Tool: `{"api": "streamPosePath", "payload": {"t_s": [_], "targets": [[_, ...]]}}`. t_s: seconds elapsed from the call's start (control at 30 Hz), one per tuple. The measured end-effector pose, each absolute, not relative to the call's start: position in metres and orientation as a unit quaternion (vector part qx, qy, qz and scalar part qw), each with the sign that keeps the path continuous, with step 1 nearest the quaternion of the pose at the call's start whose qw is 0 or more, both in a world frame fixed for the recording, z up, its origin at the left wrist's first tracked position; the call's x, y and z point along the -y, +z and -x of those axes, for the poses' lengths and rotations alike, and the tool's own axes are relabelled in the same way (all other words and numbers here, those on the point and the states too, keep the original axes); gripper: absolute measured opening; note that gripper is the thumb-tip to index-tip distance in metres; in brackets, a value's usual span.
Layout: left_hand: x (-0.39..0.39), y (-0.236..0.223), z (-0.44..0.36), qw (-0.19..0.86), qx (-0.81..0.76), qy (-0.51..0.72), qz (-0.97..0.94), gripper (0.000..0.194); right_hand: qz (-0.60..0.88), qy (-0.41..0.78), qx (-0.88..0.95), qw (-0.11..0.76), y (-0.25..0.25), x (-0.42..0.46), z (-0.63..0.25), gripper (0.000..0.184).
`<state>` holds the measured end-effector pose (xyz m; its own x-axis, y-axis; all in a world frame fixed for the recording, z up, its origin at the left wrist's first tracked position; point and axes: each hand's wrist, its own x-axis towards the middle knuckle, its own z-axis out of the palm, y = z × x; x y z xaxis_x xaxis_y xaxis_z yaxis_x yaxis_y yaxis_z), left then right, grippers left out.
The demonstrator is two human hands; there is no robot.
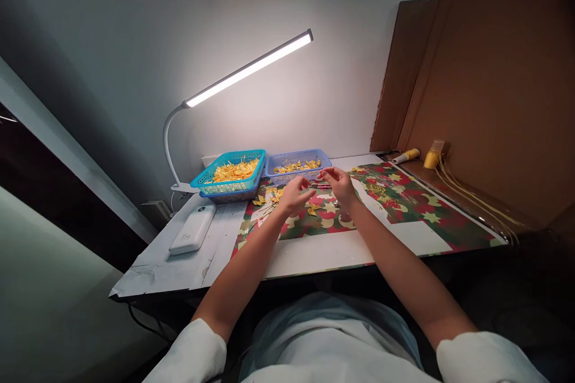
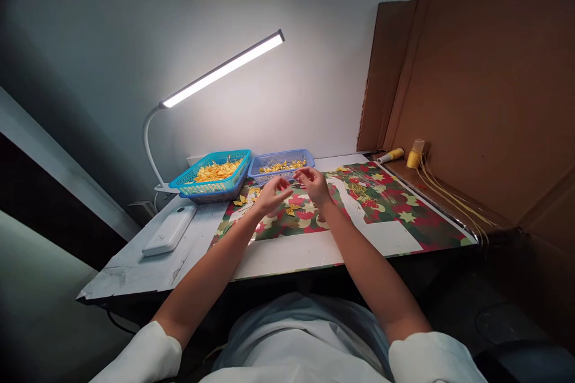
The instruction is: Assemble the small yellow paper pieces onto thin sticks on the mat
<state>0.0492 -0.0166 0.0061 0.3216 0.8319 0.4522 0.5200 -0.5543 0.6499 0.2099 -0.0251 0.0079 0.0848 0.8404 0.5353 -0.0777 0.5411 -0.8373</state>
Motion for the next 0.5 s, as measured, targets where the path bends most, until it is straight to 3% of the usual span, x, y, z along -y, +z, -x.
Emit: {"api": "streamPosePath", "payload": {"t_s": [0.1,0.2,0.4,0.5], "targets": [[0.024,0.005,-0.044,0.124,-0.497,0.200,-0.835,0.023,0.293,0.332,0.565,0.696,0.024,0.027,-0.217,0.023],[0.029,0.003,-0.045,0.115,-0.514,0.124,-0.841,0.021,0.254,0.313,0.572,0.715,0.038,0.030,-0.222,0.019],[0.023,-0.008,-0.048,0.194,-0.503,0.185,-0.822,0.017,0.262,0.308,0.623,0.669,0.051,0.040,-0.222,0.012],[0.019,-0.015,-0.045,0.295,-0.492,0.250,-0.780,0.022,0.297,0.316,0.656,0.617,0.041,0.044,-0.221,0.017]]}}
